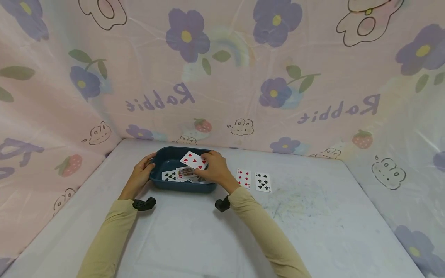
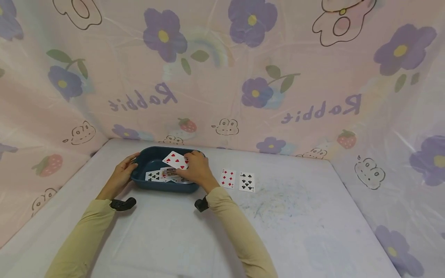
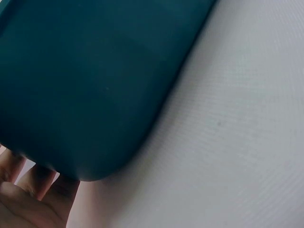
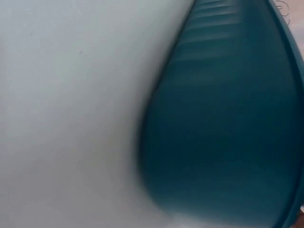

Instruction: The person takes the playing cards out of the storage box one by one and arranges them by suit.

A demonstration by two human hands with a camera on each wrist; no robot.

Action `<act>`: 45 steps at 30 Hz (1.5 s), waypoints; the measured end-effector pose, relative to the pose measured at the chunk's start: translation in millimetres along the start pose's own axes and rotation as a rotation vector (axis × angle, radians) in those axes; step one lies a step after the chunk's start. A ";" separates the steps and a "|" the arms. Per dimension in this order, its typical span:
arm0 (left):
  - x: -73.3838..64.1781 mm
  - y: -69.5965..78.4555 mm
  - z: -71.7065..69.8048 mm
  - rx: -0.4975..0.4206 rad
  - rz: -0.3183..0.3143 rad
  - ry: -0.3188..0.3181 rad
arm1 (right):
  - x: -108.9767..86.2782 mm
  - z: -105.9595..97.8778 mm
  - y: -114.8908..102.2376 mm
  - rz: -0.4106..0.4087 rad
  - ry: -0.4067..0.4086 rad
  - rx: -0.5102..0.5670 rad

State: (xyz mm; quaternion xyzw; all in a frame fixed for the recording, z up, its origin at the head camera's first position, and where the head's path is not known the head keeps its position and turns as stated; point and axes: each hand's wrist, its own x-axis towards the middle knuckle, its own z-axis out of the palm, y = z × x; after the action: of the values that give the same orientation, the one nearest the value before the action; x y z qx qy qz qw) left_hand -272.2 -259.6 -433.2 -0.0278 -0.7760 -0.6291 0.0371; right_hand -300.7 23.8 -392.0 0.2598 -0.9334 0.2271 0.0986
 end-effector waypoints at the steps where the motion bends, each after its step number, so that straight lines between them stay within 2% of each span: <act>1: 0.1 -0.1 0.0 0.001 0.001 -0.002 | -1.3 -1.2 0.2 -0.002 0.010 0.003; 10: 2.0 3.5 -3.9 0.015 0.021 -0.008 | -7.9 -14.2 -0.6 -0.004 0.106 0.032; 17: 0.7 5.3 -7.6 -0.103 0.005 -0.053 | -13.2 -24.4 -2.8 -0.044 0.155 0.031; 23: 1.8 4.5 -12.5 -0.134 -0.025 -0.091 | -18.5 -31.6 -2.6 -0.048 0.183 0.034; 32: 0.8 5.4 -18.7 -0.109 -0.068 -0.161 | -32.6 -38.0 2.1 -0.017 0.244 0.019; 45: 2.6 4.6 -20.9 -0.120 -0.057 -0.202 | -55.4 -61.3 20.9 0.101 0.357 0.089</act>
State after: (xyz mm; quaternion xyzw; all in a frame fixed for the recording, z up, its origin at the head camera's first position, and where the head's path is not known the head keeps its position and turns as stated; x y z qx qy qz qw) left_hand -273.8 -279.1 -424.2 -0.0711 -0.7373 -0.6691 -0.0610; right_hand -260.9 93.3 -362.7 0.1724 -0.9019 0.3156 0.2394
